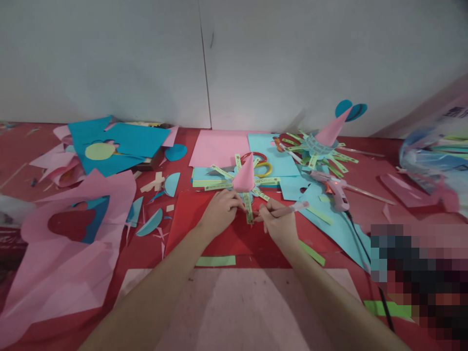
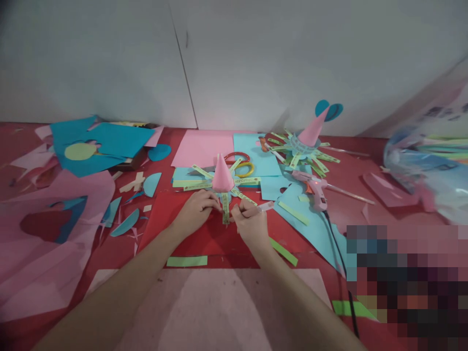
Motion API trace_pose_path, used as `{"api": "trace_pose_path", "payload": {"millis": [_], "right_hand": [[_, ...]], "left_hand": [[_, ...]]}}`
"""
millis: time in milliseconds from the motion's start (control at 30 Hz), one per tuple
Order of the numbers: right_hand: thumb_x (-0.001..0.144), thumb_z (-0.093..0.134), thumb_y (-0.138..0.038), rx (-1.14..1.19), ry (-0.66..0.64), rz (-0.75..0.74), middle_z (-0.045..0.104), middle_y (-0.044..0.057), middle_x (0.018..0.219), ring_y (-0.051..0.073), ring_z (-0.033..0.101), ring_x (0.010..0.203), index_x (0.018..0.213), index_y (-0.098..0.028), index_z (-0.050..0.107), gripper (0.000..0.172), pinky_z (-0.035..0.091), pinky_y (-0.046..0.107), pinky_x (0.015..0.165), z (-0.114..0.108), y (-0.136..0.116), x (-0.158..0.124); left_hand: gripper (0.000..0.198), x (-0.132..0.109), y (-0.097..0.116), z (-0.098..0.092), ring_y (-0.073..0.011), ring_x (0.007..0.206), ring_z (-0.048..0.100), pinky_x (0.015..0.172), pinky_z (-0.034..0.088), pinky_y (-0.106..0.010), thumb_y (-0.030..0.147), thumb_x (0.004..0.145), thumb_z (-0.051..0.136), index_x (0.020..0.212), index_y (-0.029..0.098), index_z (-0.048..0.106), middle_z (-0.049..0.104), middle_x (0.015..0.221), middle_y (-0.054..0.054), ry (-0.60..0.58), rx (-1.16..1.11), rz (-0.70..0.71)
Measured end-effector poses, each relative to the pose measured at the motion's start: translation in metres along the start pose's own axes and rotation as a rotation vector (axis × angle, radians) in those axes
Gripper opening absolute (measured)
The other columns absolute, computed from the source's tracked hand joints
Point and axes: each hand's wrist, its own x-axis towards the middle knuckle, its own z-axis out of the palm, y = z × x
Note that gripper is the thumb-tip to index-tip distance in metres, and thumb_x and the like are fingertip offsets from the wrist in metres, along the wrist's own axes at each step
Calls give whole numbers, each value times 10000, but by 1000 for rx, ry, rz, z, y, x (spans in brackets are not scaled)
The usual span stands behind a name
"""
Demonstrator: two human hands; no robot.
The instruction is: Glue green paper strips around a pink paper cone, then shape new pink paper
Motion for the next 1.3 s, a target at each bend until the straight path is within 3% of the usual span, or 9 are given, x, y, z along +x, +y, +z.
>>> {"api": "trace_pose_path", "payload": {"millis": [233,367,600,900,1133,1300], "right_hand": [[717,510,-209,5,6,27,345,-109,272,123,564,391,502,-235,331,280,532,245,586,-3,-2,0],[722,511,-212,0,5,10,364,-108,278,127,581,395,503,-235,308,300,530,247,602,-2,-2,0],[735,510,-256,-90,-56,11,402,-71,273,178,639,463,482,-233,306,326,429,187,395,-3,-1,0],[748,505,-266,-59,-7,-3,412,-81,286,160,628,459,499,-235,315,314,495,215,494,-2,-2,0],[722,514,-244,-56,-52,15,392,-87,269,139,555,348,480,-238,305,320,490,226,434,-2,-3,-1],[728,513,-248,-58,-7,9,396,-87,277,143,594,413,477,-235,315,320,525,235,527,-2,-3,0]], "left_hand": [[363,-1,-1,0,-149,807,513,789,393,-320,-16,726,387,682,210,668,627,817,-2,10,-3,8],[356,-1,-2,1,-150,808,512,782,393,-317,-13,727,389,679,205,666,626,816,-2,14,-2,8],[367,-1,-2,2,-150,808,500,776,393,-319,-14,721,383,691,209,673,621,824,-4,10,7,12],[360,-1,0,0,-145,810,511,786,400,-323,-7,732,384,682,207,670,624,823,-5,10,5,6],[355,0,-1,1,-145,806,507,783,398,-323,-12,723,388,676,203,666,627,816,-3,11,-5,7],[361,0,1,0,-147,808,514,785,401,-325,-20,714,386,673,203,666,632,819,-6,6,11,3]]}}
